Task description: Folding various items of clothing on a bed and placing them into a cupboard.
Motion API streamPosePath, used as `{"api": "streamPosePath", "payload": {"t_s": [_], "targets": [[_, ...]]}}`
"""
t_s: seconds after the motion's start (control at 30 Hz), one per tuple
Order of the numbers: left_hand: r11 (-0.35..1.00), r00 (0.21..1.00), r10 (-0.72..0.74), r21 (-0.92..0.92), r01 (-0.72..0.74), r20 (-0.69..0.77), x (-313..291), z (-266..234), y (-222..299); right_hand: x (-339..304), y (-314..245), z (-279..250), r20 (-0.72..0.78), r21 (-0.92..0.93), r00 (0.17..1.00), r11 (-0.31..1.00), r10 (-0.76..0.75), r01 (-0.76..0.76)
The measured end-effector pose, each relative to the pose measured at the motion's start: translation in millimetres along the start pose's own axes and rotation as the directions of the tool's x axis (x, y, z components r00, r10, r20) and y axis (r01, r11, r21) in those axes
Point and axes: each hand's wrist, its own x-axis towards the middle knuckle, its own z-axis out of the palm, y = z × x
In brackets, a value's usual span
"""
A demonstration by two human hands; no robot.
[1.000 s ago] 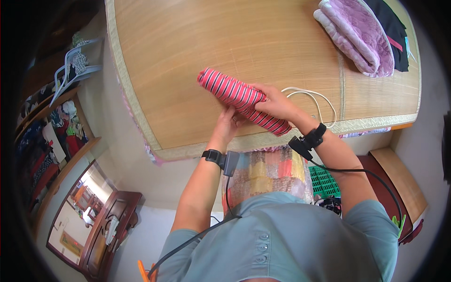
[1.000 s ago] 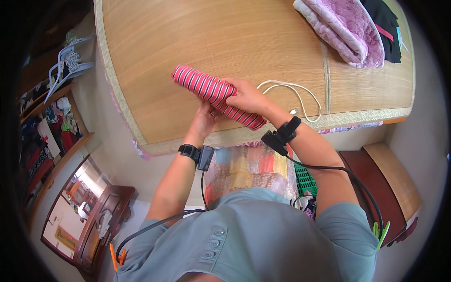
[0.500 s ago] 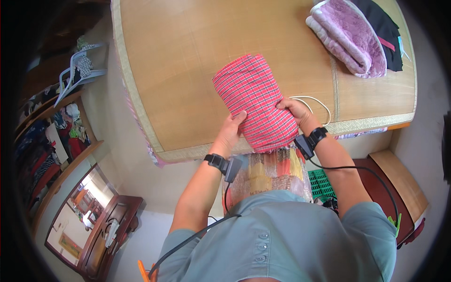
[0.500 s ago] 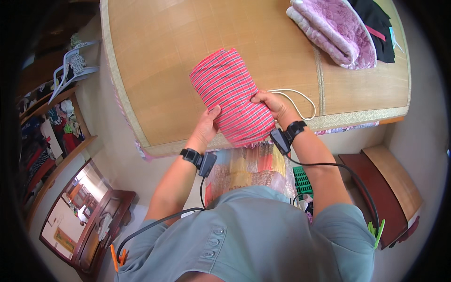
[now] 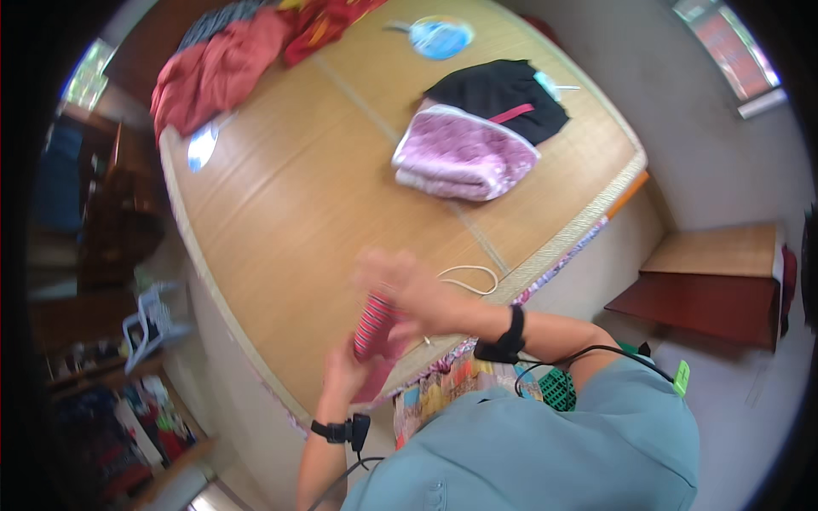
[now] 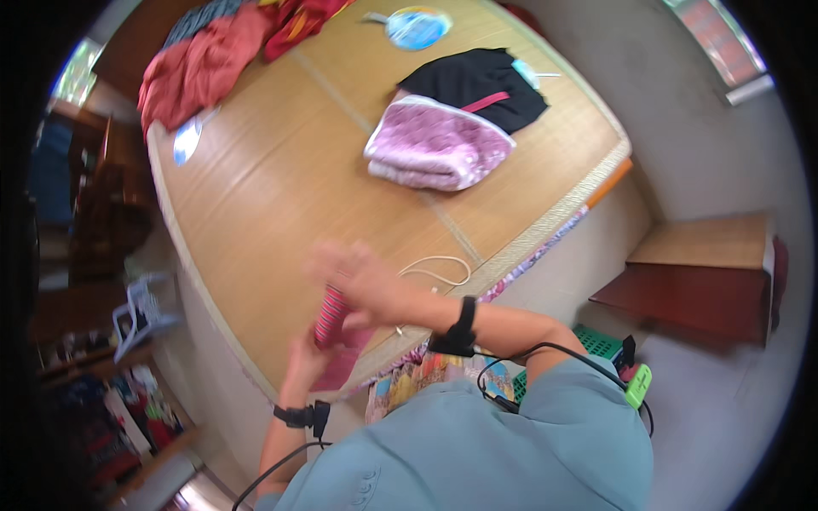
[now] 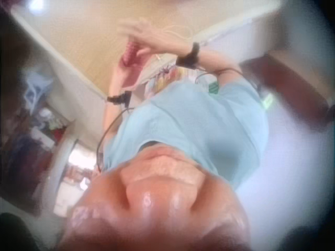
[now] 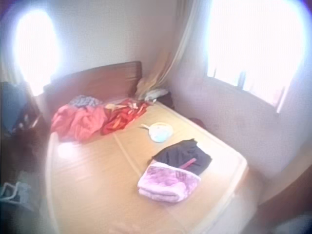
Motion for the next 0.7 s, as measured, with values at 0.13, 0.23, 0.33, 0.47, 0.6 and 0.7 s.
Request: {"api": "streamPosePath", "payload": {"t_s": [0.13, 0.23, 0.33, 0.47, 0.6, 0.7], "targets": [[0.872, 0.942, 0.066, 0.439, -0.215, 0.330, -23.7, 14.3, 26.8, -45.2, -45.3, 39.9, 0.359, -0.074, 0.932, 0.994, -0.044, 0.076], [0.791, 0.895, 0.125, 0.501, -0.351, 0.429, -46.9, 20.4, 18.5, -88.4, -78.8, 33.8, 0.529, -0.062, 0.816, 0.969, 0.234, -0.238], [0.787, 0.721, 0.329, 0.245, -0.566, 0.609, -79.0, 25.0, 10.2, -154.9, -103.5, 56.9, 0.479, 0.068, 0.839, 0.941, 0.260, -0.331], [0.708, 0.575, 0.314, 0.218, -0.672, 0.755, -111.7, 30.0, 14.6, -204.4, -140.1, 86.2, 0.300, 0.144, 0.888, 0.903, 0.350, -0.405], [0.698, 0.465, 0.420, 0.051, -0.715, 0.779, -132.9, 22.7, 13.9, -225.7, -177.7, 78.4, 0.276, -0.013, 0.847, 0.883, 0.454, -0.469], [0.656, 0.470, 0.455, 0.072, -0.752, 0.756, -136.5, 26.2, -8.6, -250.4, -193.4, 81.5, 0.102, -0.062, 0.888, 0.893, 0.449, -0.445]]}}
